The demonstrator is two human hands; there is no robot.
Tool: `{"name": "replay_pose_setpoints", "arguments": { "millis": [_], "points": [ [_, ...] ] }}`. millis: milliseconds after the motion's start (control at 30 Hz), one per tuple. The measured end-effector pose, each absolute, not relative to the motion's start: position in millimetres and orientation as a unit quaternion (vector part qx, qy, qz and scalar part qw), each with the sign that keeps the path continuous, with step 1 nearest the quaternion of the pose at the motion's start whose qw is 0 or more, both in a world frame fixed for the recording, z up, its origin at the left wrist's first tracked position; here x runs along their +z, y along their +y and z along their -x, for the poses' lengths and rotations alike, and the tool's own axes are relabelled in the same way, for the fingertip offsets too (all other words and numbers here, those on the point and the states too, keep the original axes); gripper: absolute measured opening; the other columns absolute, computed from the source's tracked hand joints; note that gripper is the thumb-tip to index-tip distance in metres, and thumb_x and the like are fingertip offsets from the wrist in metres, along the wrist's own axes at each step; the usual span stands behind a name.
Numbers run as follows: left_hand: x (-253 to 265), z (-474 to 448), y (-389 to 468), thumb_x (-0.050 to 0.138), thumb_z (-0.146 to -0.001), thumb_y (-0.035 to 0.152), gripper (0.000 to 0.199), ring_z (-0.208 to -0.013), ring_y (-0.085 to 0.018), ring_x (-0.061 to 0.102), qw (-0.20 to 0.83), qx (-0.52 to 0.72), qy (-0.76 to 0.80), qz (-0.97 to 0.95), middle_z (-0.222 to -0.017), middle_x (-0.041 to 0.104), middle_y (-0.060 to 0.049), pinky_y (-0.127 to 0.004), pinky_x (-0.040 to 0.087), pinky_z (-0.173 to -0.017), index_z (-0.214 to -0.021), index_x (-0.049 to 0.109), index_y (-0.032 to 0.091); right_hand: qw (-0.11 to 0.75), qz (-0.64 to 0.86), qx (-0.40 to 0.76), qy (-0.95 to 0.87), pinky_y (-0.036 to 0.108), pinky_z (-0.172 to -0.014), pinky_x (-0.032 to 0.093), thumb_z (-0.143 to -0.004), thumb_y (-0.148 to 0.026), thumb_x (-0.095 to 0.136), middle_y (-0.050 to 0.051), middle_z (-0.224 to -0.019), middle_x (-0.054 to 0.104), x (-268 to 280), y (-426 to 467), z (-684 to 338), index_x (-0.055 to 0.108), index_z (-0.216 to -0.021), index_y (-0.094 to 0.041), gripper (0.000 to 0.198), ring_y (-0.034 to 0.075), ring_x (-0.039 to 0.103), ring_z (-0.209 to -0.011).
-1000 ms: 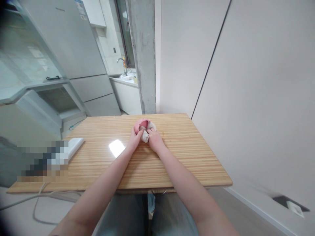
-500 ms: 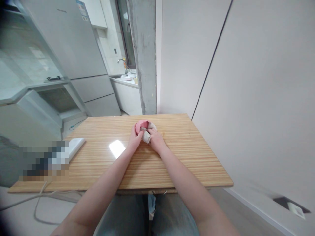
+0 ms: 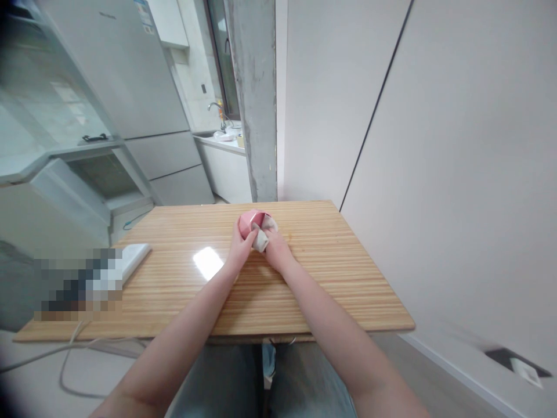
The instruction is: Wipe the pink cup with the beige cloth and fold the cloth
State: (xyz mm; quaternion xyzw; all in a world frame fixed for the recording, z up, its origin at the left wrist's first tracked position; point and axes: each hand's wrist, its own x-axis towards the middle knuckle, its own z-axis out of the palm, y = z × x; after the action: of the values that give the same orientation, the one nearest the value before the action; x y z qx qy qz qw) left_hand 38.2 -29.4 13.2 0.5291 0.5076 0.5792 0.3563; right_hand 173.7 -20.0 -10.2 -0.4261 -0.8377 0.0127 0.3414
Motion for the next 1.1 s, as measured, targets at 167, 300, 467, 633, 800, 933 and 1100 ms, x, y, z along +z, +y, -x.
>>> {"name": "replay_pose_setpoints", "arguments": {
  "millis": [167,300,467,633,800,933,1100],
  "points": [
    [18.1,-20.5,-18.9,0.071,-0.072,0.030,0.064,-0.121,-0.026,0.053,0.330,0.565,0.520,-0.548,-0.128,0.058,-0.012,-0.038,0.040,-0.106,-0.130,0.048,0.017,0.268,0.431,-0.042,-0.861,0.036,-0.086,0.045,-0.089,-0.023,0.055,0.010,-0.105,0.065,-0.7,-19.6,-178.3,0.068,-0.102,-0.018,0.019,0.024,0.054,-0.104],
    [14.9,-32.7,-23.8,0.072,-0.073,0.035,0.083,-0.121,-0.023,0.053,0.372,0.582,0.481,-0.540,-0.135,0.052,-0.013,-0.037,0.042,-0.104,-0.143,0.029,0.019,0.286,0.462,-0.042,-0.838,0.036,-0.086,0.044,-0.091,-0.019,0.051,0.011,-0.105,0.066,-1.5,-21.2,-176.0,0.065,-0.112,-0.016,0.025,0.024,0.052,-0.106],
    [13.6,-35.2,-28.0,0.067,-0.077,0.034,0.071,-0.123,-0.023,0.052,0.376,0.569,0.480,-0.551,-0.132,0.053,-0.015,-0.036,0.040,-0.105,-0.137,0.035,0.015,0.303,0.451,-0.034,-0.838,0.034,-0.084,0.045,-0.091,-0.019,0.051,0.010,-0.104,0.065,-7.5,-19.6,-172.9,0.062,-0.116,-0.016,0.027,0.022,0.053,-0.103],
    [17.3,-16.6,-19.4,0.071,-0.073,0.030,0.073,-0.125,-0.026,0.051,0.313,0.551,0.505,-0.586,-0.132,0.055,-0.013,-0.039,0.036,-0.109,-0.137,0.041,0.017,0.268,0.430,-0.062,-0.860,0.034,-0.082,0.044,-0.090,-0.022,0.054,0.010,-0.105,0.064,-3.7,-20.4,-174.9,0.067,-0.105,-0.020,0.020,0.023,0.052,-0.104],
    [12.2,-35.4,-24.1,0.072,-0.073,0.036,0.089,-0.113,-0.024,0.059,0.407,0.585,0.458,-0.531,-0.131,0.055,-0.016,-0.038,0.046,-0.098,-0.145,0.023,0.019,0.299,0.472,-0.047,-0.828,0.036,-0.086,0.044,-0.090,-0.017,0.049,0.011,-0.105,0.064,-8.1,-20.7,-175.6,0.065,-0.109,-0.018,0.024,0.024,0.051,-0.105],
    [12.9,-45.9,-30.7,0.066,-0.078,0.032,0.063,-0.113,-0.023,0.059,0.399,0.581,0.481,-0.522,-0.125,0.059,-0.015,-0.036,0.045,-0.098,-0.132,0.038,0.016,0.319,0.479,-0.007,-0.818,0.035,-0.087,0.044,-0.090,-0.016,0.048,0.010,-0.104,0.063,-11.6,-19.9,-172.4,0.061,-0.115,-0.018,0.028,0.023,0.051,-0.103],
    [17.4,-24.3,-24.9,0.059,-0.080,0.031,0.048,-0.114,-0.024,0.058,0.331,0.561,0.505,-0.567,-0.120,0.062,-0.011,-0.037,0.044,-0.099,-0.125,0.048,0.017,0.282,0.453,-0.044,-0.844,0.036,-0.087,0.043,-0.089,-0.021,0.054,0.011,-0.113,0.060,-3.4,-22.0,-172.0,0.063,-0.112,-0.020,0.025,0.024,0.050,-0.109]
  ]
}}
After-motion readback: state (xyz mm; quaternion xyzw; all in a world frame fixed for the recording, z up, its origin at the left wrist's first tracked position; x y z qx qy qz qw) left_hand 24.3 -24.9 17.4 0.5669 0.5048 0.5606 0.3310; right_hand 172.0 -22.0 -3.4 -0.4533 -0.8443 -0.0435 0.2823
